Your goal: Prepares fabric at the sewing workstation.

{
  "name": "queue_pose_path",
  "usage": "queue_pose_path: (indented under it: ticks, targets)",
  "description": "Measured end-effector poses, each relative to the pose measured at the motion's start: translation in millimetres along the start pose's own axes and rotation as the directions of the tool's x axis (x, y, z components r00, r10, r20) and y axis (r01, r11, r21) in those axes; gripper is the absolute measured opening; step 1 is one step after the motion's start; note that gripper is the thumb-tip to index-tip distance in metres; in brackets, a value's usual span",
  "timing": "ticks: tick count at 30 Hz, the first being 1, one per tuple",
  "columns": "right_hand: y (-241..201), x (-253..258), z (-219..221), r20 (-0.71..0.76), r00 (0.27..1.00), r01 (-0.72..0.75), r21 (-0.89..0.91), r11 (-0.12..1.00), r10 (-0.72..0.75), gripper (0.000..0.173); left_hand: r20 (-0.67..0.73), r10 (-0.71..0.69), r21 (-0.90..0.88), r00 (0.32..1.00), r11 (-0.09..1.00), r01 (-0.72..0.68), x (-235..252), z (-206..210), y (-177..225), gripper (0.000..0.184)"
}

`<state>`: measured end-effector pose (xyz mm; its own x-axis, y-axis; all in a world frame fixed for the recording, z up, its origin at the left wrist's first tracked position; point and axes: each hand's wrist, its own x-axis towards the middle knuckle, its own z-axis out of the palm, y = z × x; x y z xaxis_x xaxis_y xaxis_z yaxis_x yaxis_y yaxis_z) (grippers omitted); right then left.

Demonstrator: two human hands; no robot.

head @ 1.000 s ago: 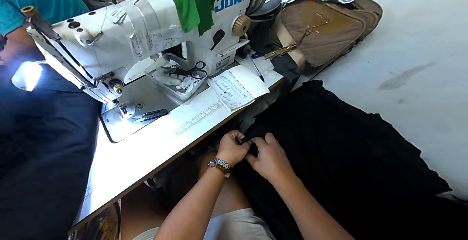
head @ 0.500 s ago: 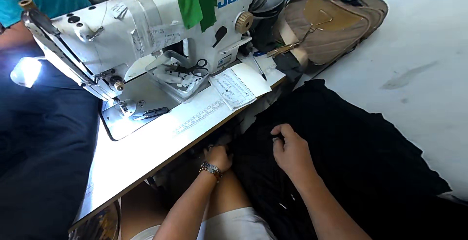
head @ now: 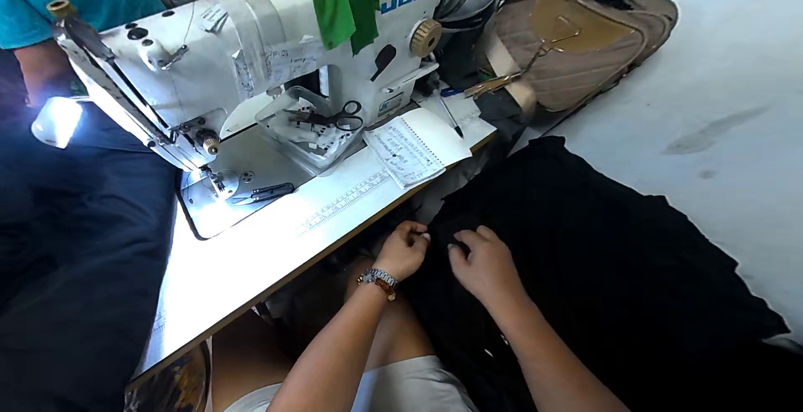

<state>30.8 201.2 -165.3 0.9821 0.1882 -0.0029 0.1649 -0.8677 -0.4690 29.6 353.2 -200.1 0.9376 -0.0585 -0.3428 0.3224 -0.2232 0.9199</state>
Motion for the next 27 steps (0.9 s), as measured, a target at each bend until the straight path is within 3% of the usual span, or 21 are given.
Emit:
queue_pose_path:
  ticks: [1,3,6,11,14,18,21,22,25,27]
  targets:
    - [5.4,-0.2,-4.8,-0.046,0.999,0.012,0.007,1.0,-0.012,0.021,0.001,-0.023,0.195,1.0,0.981,0.023,2.7,-0.8,-8.7,0.039]
    - [15.8,-0.3,-13.9,-0.151,0.988,0.045,0.028,0.999,-0.041,0.019,-0.057,-0.033,0.544,0.998,0.837,0.059,12.3,6.4,-42.5,0.046]
    - [28.0,-1.0,-23.8,-0.234,0.971,0.063,0.049,0.997,-0.05,0.017,-0.04,-0.102,0.708,0.994,0.699,0.1,17.6,10.3,-70.4,0.049]
    - [33.2,-4.4,-30.8,-0.24,0.966,-0.056,0.155,0.986,0.093,0.025,-0.081,-0.081,0.66,0.993,0.742,0.114,19.8,16.0,-78.9,0.043]
    - [39.7,-2.9,-26.4,-0.281,0.959,0.08,0.108,0.991,-0.047,0.015,-0.128,-0.075,0.603,0.989,0.785,0.138,25.5,15.8,-82.2,0.04]
    - [32.2,-3.6,-23.5,-0.26,0.96,0.118,0.054,0.992,-0.1,0.03,-0.143,0.074,0.654,0.987,0.756,0.038,27.2,15.9,-89.8,0.03]
    - [24.4,-4.4,-26.6,-0.225,0.971,0.094,0.04,0.995,-0.082,0.03,-0.004,-0.127,0.689,0.992,0.719,0.094,4.2,-2.9,-28.5,0.033]
    - [23.4,-3.5,-26.3,-0.227,0.97,0.094,0.039,0.995,-0.083,0.029,0.006,-0.103,0.681,0.995,0.729,0.071,-0.6,-5.9,-18.8,0.034]
    - [19.9,-1.2,-25.1,-0.214,0.975,0.078,0.045,0.996,-0.067,0.027,-0.008,-0.017,0.544,1.0,0.839,0.018,0.4,-5.2,-16.3,0.039]
    - [18.7,-0.8,-23.0,-0.209,0.977,0.063,0.042,0.997,-0.053,0.025,-0.073,-0.01,0.31,0.997,0.95,0.032,8.6,-0.2,-24.3,0.039]
